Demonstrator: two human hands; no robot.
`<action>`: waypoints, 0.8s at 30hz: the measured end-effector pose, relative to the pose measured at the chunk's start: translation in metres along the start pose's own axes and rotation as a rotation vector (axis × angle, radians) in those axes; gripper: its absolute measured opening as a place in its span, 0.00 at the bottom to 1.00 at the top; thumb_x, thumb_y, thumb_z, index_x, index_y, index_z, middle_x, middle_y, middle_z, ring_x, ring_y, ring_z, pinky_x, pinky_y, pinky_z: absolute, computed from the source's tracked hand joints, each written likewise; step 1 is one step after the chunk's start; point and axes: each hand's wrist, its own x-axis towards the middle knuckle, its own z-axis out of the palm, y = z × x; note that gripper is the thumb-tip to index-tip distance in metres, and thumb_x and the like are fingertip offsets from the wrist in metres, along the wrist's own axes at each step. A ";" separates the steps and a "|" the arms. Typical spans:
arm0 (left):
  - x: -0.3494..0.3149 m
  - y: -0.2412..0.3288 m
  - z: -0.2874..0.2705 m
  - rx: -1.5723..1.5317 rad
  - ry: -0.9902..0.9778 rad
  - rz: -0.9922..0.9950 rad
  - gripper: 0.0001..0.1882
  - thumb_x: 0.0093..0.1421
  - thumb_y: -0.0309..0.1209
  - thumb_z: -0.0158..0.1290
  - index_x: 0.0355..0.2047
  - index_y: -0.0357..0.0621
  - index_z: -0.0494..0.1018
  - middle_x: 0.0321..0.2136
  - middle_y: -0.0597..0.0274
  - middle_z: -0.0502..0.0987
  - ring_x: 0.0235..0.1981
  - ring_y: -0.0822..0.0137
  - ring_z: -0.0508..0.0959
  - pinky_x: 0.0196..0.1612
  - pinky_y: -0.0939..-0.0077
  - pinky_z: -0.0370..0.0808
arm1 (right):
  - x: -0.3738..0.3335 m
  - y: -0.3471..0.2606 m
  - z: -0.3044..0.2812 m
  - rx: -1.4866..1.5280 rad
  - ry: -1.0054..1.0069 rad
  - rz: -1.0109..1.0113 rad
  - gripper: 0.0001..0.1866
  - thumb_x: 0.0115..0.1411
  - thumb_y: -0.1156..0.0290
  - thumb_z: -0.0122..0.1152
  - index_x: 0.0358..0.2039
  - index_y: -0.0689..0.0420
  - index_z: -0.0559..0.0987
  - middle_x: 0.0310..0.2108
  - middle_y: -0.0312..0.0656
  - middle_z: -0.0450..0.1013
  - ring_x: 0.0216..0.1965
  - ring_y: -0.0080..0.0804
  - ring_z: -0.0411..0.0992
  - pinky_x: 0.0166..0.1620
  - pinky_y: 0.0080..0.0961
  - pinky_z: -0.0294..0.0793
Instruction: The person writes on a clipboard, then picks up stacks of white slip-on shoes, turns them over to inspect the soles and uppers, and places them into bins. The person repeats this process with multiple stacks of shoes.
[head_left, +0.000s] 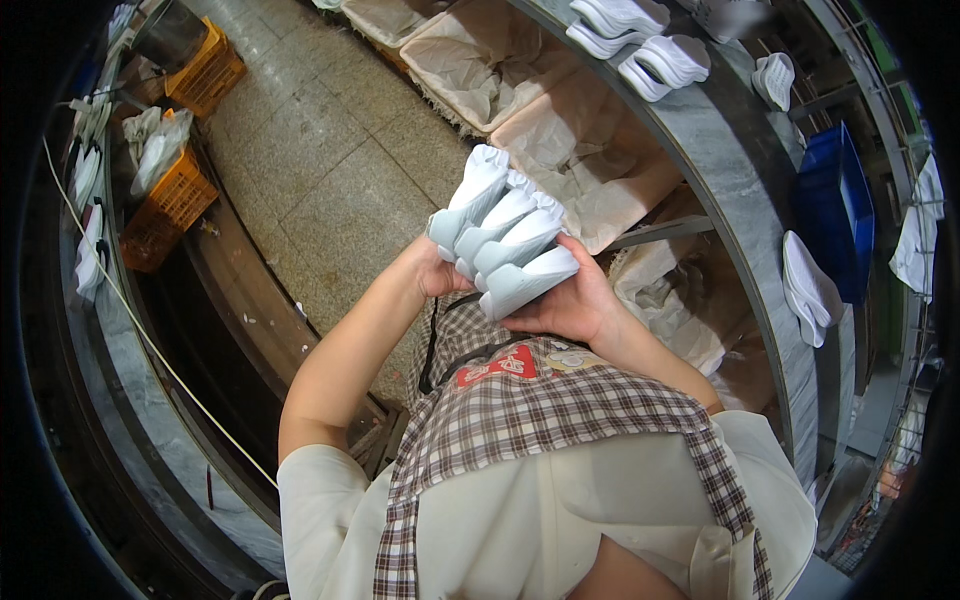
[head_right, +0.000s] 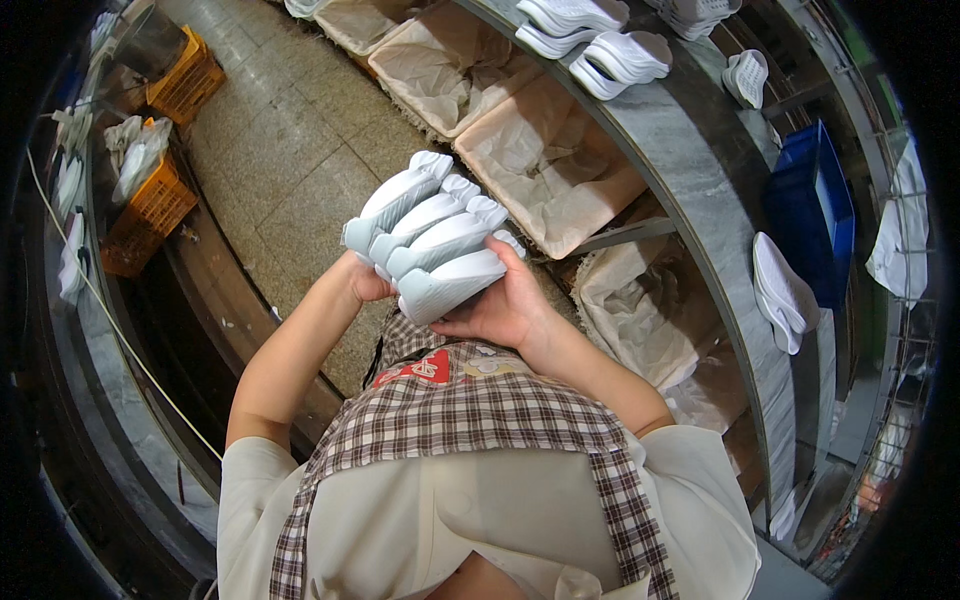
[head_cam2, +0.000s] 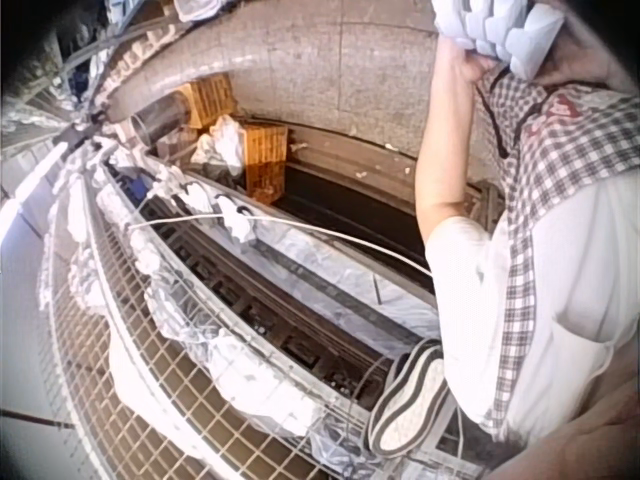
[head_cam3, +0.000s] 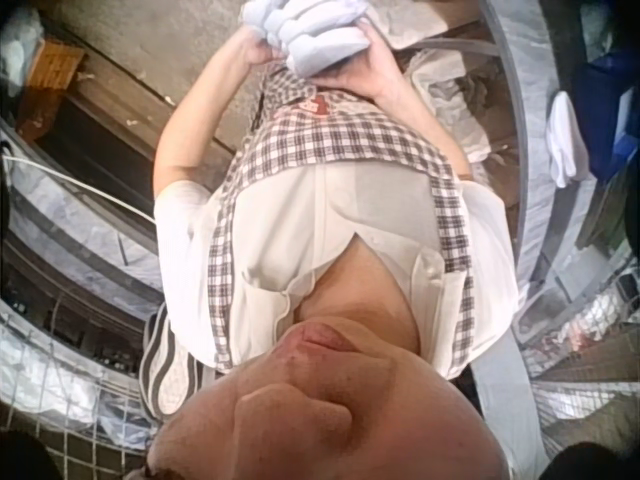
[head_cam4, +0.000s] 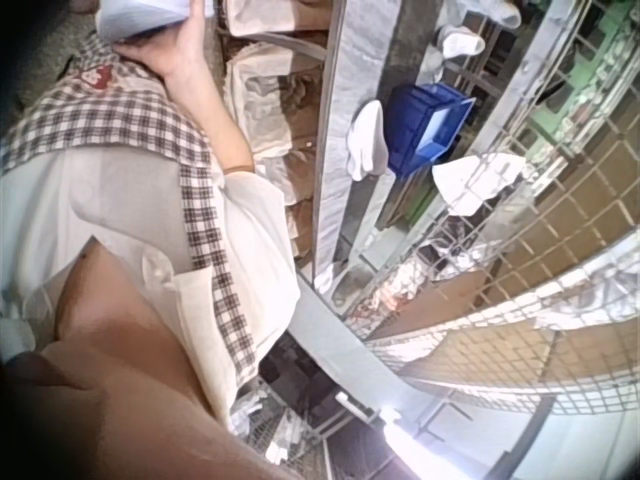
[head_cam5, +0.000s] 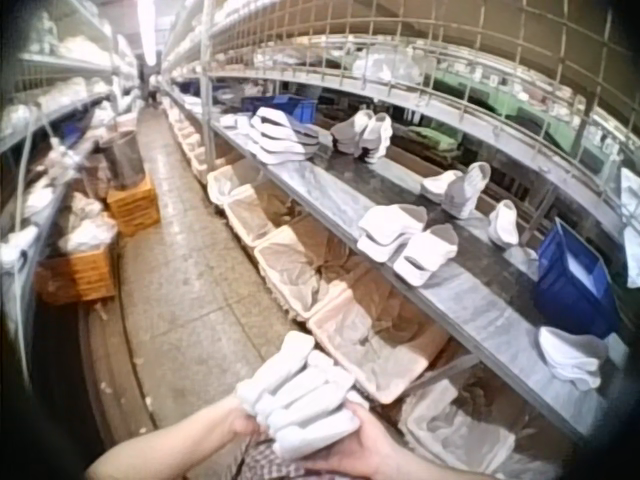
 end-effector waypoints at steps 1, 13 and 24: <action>-0.001 0.001 0.000 0.000 0.002 -0.012 0.23 0.64 0.46 0.41 0.49 0.42 0.70 0.42 0.57 0.77 0.39 0.63 0.80 0.37 0.66 0.80 | 0.000 0.000 0.001 -0.006 0.009 -0.004 0.36 0.56 0.41 0.46 0.61 0.45 0.59 0.62 0.45 0.54 0.61 0.50 0.53 0.58 0.64 0.47; -0.003 -0.002 0.004 0.025 0.059 0.014 0.23 0.63 0.47 0.41 0.49 0.43 0.70 0.41 0.57 0.77 0.37 0.64 0.80 0.32 0.68 0.81 | -0.002 0.000 0.001 -0.048 0.070 -0.009 0.34 0.58 0.39 0.38 0.59 0.46 0.62 0.59 0.45 0.58 0.57 0.52 0.59 0.56 0.63 0.53; -0.008 -0.006 0.007 0.048 0.145 0.006 0.19 0.62 0.48 0.44 0.39 0.48 0.73 0.30 0.67 0.78 0.26 0.73 0.78 0.22 0.79 0.75 | -0.006 0.003 0.004 -0.062 0.039 -0.016 0.35 0.56 0.38 0.41 0.59 0.46 0.62 0.58 0.44 0.60 0.56 0.52 0.60 0.56 0.63 0.54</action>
